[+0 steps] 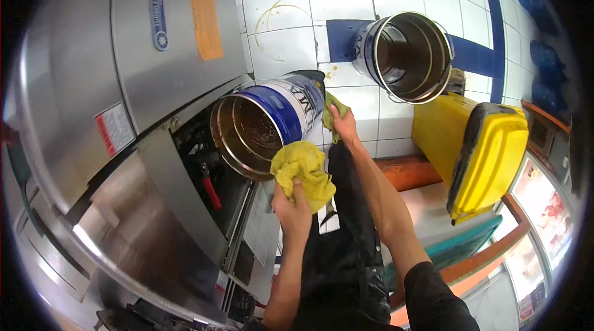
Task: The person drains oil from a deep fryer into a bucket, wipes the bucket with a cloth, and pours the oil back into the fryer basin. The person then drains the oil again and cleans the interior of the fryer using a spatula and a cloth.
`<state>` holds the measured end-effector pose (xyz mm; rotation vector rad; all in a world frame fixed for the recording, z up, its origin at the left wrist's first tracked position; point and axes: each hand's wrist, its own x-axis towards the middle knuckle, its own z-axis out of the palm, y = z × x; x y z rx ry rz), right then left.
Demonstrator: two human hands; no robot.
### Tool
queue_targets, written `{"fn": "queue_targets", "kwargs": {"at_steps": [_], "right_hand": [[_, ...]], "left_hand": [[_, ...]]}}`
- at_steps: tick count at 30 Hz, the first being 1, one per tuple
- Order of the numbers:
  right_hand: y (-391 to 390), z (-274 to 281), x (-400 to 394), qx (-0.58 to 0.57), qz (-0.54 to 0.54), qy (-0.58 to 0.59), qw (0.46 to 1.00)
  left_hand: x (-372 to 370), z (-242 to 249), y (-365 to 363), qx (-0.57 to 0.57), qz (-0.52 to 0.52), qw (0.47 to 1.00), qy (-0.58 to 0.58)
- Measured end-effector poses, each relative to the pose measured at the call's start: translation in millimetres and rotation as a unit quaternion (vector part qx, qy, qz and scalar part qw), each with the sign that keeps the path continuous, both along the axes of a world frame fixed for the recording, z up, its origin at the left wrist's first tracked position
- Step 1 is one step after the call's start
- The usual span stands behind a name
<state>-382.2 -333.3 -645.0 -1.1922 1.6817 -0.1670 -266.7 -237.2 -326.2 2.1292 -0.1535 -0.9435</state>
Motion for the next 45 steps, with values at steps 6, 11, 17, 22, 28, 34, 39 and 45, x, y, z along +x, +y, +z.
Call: {"fn": "queue_targets", "kwargs": {"at_steps": [6,11,17,22,28,34,39,45], "right_hand": [[-24.8,-26.4,49.2,0.168,-0.101,-0.194,0.961],[-38.8,12.9,35.7,0.277,-0.175,-0.314,0.891],[-30.8,97.7,65.7,0.211,-0.073,-0.311,0.924],[-16.8,140.6,72.5,0.190,-0.096,-0.316,0.924],[5.2,187.6,69.5,0.275,-0.157,-0.404,0.858],[11.4,230.7,22.2,0.293,-0.216,-0.372,0.854],[18.9,265.1,-49.1,0.261,-0.253,-0.326,0.873],[48.3,290.4,-113.3,0.251,-0.257,-0.261,0.896]], "left_hand": [[1.1,-58.9,-21.9,0.008,0.001,0.999,-0.049],[29.7,-79.3,-45.2,0.021,-0.037,0.982,-0.182],[78.5,-110.1,-77.4,0.129,-0.144,0.965,-0.176],[73.5,-120.7,-91.8,0.164,-0.169,0.970,-0.059],[80.6,-108.2,-65.5,0.128,-0.142,0.980,-0.052],[96.7,-90.9,-30.0,0.147,-0.020,0.989,0.023],[105.3,-66.8,-25.5,0.162,0.071,0.981,0.075],[105.7,-60.6,-19.4,0.156,0.106,0.979,0.081]]}}
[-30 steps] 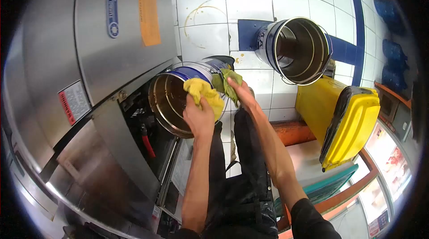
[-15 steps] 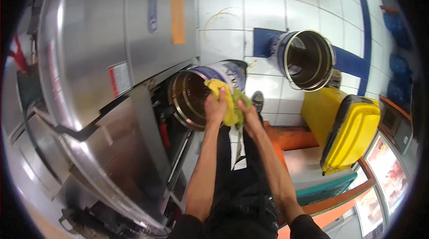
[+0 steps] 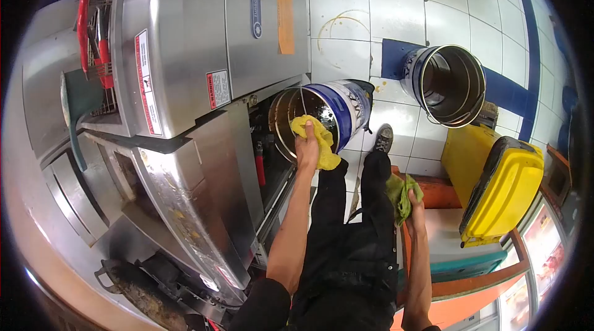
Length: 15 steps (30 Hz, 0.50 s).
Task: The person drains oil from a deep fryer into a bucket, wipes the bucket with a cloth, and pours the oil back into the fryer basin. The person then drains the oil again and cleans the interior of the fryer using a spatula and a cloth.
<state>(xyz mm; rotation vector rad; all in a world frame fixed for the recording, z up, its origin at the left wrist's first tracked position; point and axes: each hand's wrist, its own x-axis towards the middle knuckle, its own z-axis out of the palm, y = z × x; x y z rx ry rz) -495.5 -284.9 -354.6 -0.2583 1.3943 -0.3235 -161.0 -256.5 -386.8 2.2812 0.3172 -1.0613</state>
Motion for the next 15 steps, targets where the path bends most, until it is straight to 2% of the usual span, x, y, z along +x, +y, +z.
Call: {"fn": "queue_targets", "kwargs": {"at_steps": [2,5,7,10,13,15], "right_hand": [[7.2,8.6,-12.5,0.022,0.007,-0.003,1.000],[18.2,5.7,-34.2,0.024,0.017,-0.020,0.999],[25.5,3.1,-40.0,0.016,0.005,-0.012,1.000],[29.5,4.5,-41.1,0.028,-0.001,-0.006,1.000],[37.5,-6.2,-44.8,-0.002,-0.006,-0.016,1.000],[51.8,-25.1,-60.9,0.008,-0.010,-0.013,1.000]], "left_hand": [[-0.3,-8.6,9.9,-0.051,-0.007,0.999,0.008],[-1.8,-8.8,5.3,-0.041,-0.034,0.998,0.031],[-8.5,-4.8,1.8,-0.056,-0.016,0.998,0.021],[-14.3,6.3,0.4,-0.023,-0.062,0.996,-0.060],[-19.3,14.7,1.0,-0.025,-0.054,0.998,0.008],[-29.6,30.3,-5.3,-0.040,-0.050,0.998,-0.003]]}}
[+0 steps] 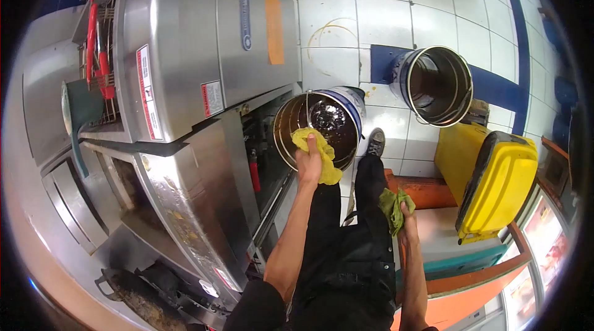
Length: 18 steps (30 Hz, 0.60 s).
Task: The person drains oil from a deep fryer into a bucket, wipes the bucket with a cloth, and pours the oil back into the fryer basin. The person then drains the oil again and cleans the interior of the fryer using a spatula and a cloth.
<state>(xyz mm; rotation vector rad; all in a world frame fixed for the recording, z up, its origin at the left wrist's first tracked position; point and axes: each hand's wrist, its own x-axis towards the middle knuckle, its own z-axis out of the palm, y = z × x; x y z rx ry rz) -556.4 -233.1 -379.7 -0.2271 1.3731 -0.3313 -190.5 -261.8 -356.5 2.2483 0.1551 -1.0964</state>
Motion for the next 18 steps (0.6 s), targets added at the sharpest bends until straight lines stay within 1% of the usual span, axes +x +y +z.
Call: {"fn": "queue_targets", "kwargs": {"at_steps": [2,3,6,7,8,10,11,12,14,16,18], "right_hand": [[-1.2,-2.9,-4.8,0.009,-0.024,0.007,1.000],[-1.0,-3.7,-7.6,-0.014,-0.029,0.002,0.999],[-7.8,-4.9,-16.6,-0.028,-0.040,0.021,0.999],[-5.9,-9.9,-20.1,-0.032,-0.065,0.033,0.997],[-8.2,-16.3,-26.0,-0.032,-0.071,0.039,0.996],[-11.3,-38.0,-40.8,-0.047,-0.059,0.036,0.997],[-12.9,-46.5,-43.6,-0.044,-0.065,0.050,0.996],[-10.9,-65.5,-47.0,-0.042,-0.072,0.052,0.995],[-5.5,-101.0,-57.4,-0.084,-0.101,0.018,0.991],[-18.2,-95.1,-34.5,-0.129,-0.123,0.022,0.984],[-15.0,-109.0,-27.7,-0.121,-0.118,0.029,0.985]], "left_hand": [[-11.8,17.4,-11.1,-0.001,0.038,0.999,-0.003],[-17.0,7.5,-5.9,-0.039,0.055,0.998,0.016],[-36.7,22.1,-15.9,-0.032,0.058,0.998,0.021],[-43.1,25.3,-16.1,-0.078,0.060,0.994,0.041],[-49.5,30.0,-14.3,-0.076,0.055,0.995,0.047],[-58.0,58.1,-19.3,-0.073,0.023,0.996,0.047],[-59.3,74.4,-20.5,-0.078,0.026,0.994,0.077],[-63.3,85.8,-19.2,-0.076,0.018,0.994,0.080],[-75.3,113.4,-13.4,-0.077,-0.006,0.995,0.061],[-87.9,164.9,-21.6,-0.096,0.004,0.994,0.058],[-91.8,225.4,-25.5,-0.094,-0.020,0.991,0.089]]}}
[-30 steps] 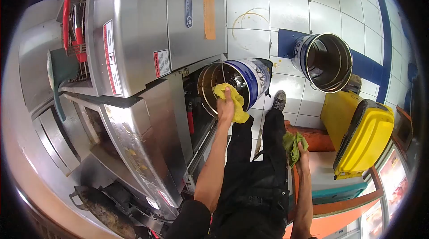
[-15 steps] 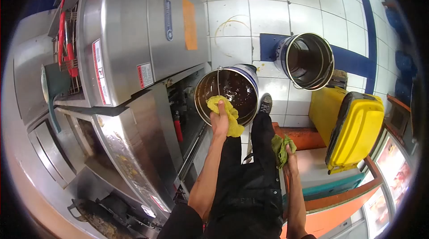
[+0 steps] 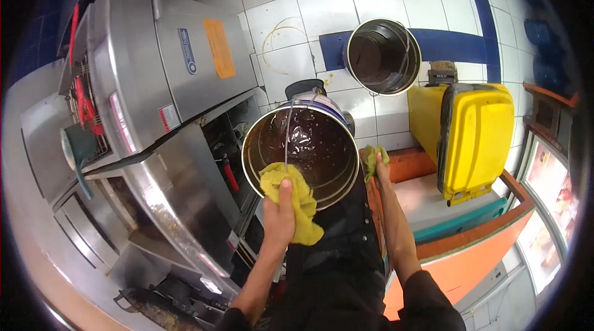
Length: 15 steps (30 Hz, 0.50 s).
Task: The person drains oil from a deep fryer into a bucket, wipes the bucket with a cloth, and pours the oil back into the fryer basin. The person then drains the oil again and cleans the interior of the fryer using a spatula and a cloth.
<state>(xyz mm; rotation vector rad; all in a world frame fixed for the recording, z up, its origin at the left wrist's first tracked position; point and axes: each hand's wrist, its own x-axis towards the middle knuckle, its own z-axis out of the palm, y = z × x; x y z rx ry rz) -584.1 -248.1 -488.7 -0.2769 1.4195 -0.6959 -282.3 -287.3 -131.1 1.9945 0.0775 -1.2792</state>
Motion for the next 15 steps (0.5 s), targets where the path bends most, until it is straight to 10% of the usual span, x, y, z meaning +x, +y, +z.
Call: {"fn": "queue_targets", "kwargs": {"at_steps": [6,10,15], "right_hand": [[12.5,15.6,38.2,0.101,-0.035,-0.075,0.991],[6.7,94.8,35.5,0.133,-0.050,-0.282,0.949],[-12.0,245.8,44.0,0.127,-0.051,-0.252,0.958]], "left_hand": [[-3.2,173.2,6.4,-0.002,-0.139,0.990,0.017],[-8.0,278.1,21.2,0.017,-0.203,0.977,-0.056],[-12.7,385.7,40.8,-0.065,-0.257,0.959,-0.096]]}}
